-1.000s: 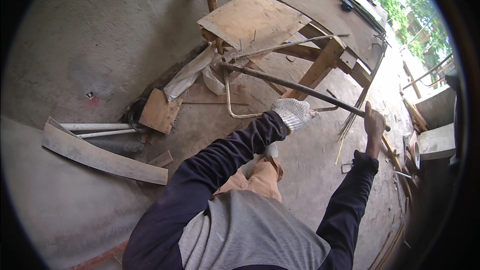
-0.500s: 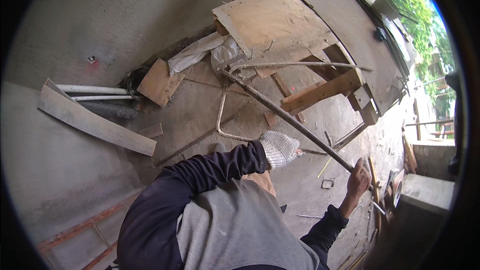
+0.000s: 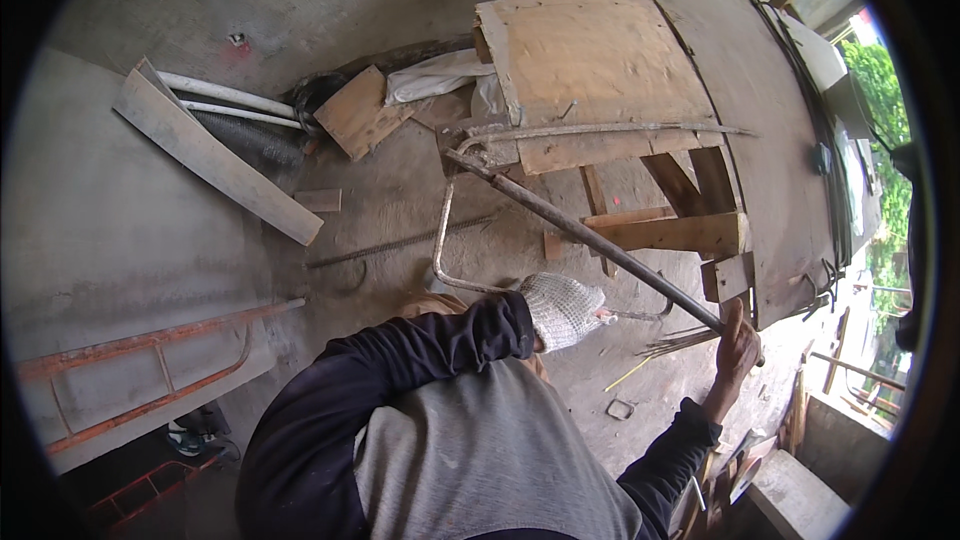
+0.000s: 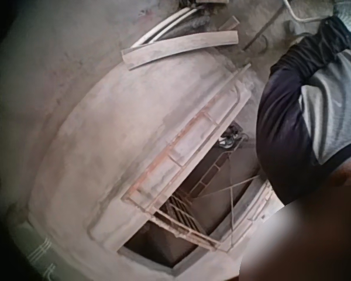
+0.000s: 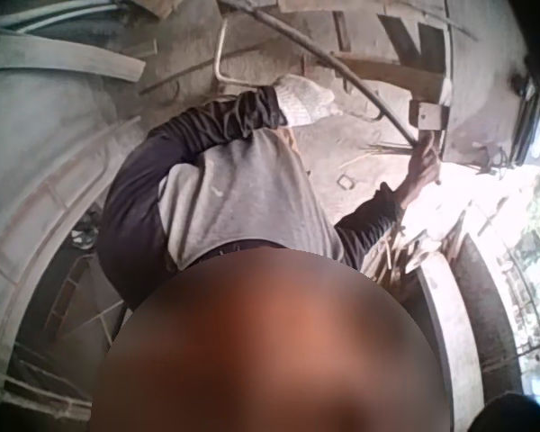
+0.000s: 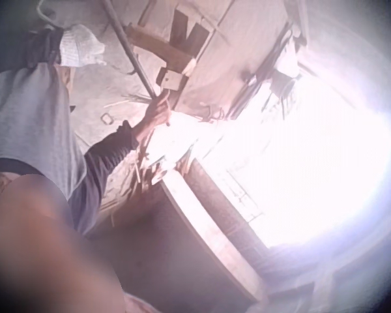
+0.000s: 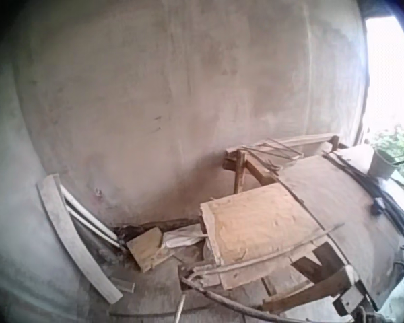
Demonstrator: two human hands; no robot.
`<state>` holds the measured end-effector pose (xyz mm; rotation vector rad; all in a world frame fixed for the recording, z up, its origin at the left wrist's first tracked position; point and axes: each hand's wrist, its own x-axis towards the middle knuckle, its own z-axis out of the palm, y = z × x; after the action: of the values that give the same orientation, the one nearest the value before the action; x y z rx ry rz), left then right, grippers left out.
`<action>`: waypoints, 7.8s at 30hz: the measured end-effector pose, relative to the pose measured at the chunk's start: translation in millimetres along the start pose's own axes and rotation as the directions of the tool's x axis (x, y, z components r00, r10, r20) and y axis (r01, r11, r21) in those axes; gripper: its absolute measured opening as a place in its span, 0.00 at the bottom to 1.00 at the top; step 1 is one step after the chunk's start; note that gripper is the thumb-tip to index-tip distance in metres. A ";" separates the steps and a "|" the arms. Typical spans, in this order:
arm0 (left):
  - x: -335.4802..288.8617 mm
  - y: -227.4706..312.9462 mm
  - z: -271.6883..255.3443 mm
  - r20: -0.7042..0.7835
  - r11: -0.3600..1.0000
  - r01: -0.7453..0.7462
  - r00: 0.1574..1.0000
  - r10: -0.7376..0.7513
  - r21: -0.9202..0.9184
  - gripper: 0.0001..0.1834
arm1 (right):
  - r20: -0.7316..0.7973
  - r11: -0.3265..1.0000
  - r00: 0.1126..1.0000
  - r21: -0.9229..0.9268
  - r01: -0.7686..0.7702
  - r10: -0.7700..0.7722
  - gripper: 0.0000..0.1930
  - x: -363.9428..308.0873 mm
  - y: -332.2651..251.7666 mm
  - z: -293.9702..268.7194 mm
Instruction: The person repeatedly bends a metal rod into a U-shape using a long metal bar as a lever against a wooden workbench. The person holds the rod with a gloved left hand and applies force with the right hand, then places the bent rod on the bench and repeats the process with another rod.
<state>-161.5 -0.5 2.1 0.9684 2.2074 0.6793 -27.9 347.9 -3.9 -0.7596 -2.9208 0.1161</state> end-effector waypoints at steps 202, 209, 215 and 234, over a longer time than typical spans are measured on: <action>-198.5 -164.6 -116.0 0.611 0.544 -0.837 0.399 0.683 -0.061 0.20 | -0.161 0.678 0.667 0.015 -0.735 0.727 0.34 -401.5 -380.9 -19.4; -193.6 -183.8 -107.7 0.617 0.499 -0.866 0.379 0.690 -0.025 0.22 | -0.199 0.571 0.570 -0.062 -0.819 0.797 0.38 -407.7 -421.0 -21.0; -193.6 -192.2 -111.6 0.566 0.446 -0.894 0.341 0.751 -0.053 0.24 | -0.294 0.526 0.526 -0.084 -0.846 0.798 0.43 -408.4 -438.4 -12.9; -191.4 -227.0 -150.2 0.688 0.336 -0.937 0.180 0.703 -0.098 0.21 | -0.355 0.321 0.341 -0.116 -0.940 0.870 0.43 -412.2 -553.0 -5.3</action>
<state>-269.3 -315.0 16.9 2.3154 0.9703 0.2511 64.5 -335.2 18.8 -2.2432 -1.8753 -0.3270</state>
